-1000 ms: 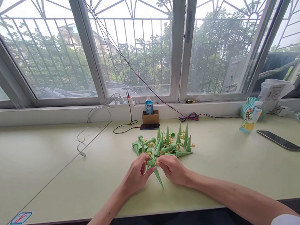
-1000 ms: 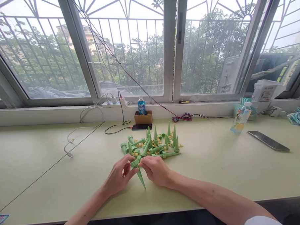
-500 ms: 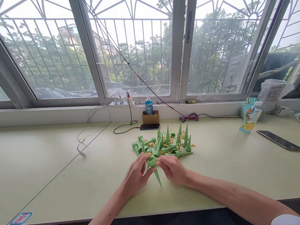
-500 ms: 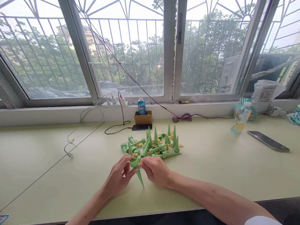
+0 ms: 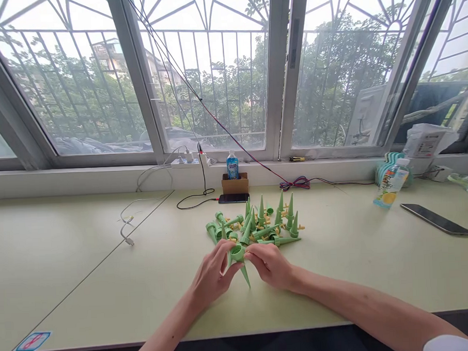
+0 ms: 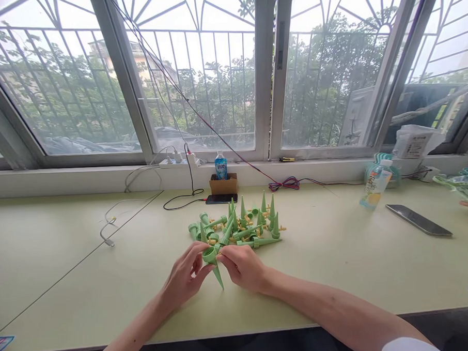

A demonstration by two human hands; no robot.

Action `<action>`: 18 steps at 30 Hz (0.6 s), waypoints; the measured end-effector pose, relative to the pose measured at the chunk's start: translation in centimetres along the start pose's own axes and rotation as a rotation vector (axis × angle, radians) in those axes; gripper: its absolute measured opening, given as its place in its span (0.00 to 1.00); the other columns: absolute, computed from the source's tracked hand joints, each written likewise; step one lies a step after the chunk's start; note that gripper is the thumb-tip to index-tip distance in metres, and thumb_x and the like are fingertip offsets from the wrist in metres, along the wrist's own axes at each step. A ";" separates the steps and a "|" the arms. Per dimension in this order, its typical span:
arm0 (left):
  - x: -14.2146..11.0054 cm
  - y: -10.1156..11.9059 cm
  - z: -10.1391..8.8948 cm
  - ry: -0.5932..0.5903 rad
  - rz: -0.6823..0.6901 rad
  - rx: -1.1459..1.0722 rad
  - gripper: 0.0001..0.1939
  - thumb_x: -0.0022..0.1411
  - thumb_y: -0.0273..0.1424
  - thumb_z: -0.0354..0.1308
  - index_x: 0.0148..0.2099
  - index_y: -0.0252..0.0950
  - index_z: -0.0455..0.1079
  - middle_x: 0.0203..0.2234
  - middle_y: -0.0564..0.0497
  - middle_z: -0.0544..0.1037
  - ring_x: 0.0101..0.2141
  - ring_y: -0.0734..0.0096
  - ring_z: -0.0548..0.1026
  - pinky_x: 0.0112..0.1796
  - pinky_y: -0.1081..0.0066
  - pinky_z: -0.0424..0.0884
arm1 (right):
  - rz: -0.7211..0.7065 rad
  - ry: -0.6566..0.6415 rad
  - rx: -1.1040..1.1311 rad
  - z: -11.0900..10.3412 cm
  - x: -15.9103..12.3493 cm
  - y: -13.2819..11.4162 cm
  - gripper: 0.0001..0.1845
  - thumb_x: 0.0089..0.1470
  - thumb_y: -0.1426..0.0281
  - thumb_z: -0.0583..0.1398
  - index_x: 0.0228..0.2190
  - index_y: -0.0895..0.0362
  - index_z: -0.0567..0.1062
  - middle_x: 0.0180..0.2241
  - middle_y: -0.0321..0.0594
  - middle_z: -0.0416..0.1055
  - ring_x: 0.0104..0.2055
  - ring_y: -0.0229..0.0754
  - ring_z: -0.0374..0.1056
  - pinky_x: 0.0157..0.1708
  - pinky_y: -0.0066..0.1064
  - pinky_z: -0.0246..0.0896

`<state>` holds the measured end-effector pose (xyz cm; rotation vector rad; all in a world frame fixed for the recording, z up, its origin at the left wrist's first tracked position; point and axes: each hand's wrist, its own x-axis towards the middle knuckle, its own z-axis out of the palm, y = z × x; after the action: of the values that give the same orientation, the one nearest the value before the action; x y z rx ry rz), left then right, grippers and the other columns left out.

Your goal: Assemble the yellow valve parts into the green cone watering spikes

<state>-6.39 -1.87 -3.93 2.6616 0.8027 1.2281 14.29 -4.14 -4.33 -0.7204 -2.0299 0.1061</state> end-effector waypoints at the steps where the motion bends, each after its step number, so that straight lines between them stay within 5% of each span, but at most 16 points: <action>1: 0.0 0.0 0.0 0.003 0.003 0.004 0.13 0.68 0.32 0.54 0.53 0.39 0.60 0.38 0.50 0.73 0.21 0.81 0.66 0.23 0.77 0.64 | 0.005 -0.004 0.000 0.0 0.0 0.0 0.18 0.70 0.65 0.45 0.28 0.55 0.63 0.20 0.32 0.58 0.21 0.35 0.50 0.23 0.27 0.49; 18: -0.4 0.2 0.0 0.047 0.066 0.123 0.14 0.67 0.33 0.54 0.54 0.39 0.61 0.40 0.47 0.76 0.20 0.80 0.67 0.24 0.76 0.66 | 0.015 -0.037 0.018 -0.1 -0.2 0.0 0.19 0.71 0.65 0.44 0.27 0.54 0.61 0.20 0.32 0.56 0.21 0.34 0.48 0.23 0.27 0.48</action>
<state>-6.54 -2.23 -4.09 2.7878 0.8291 1.3022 14.47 -4.29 -4.44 -0.7271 -2.0568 0.1473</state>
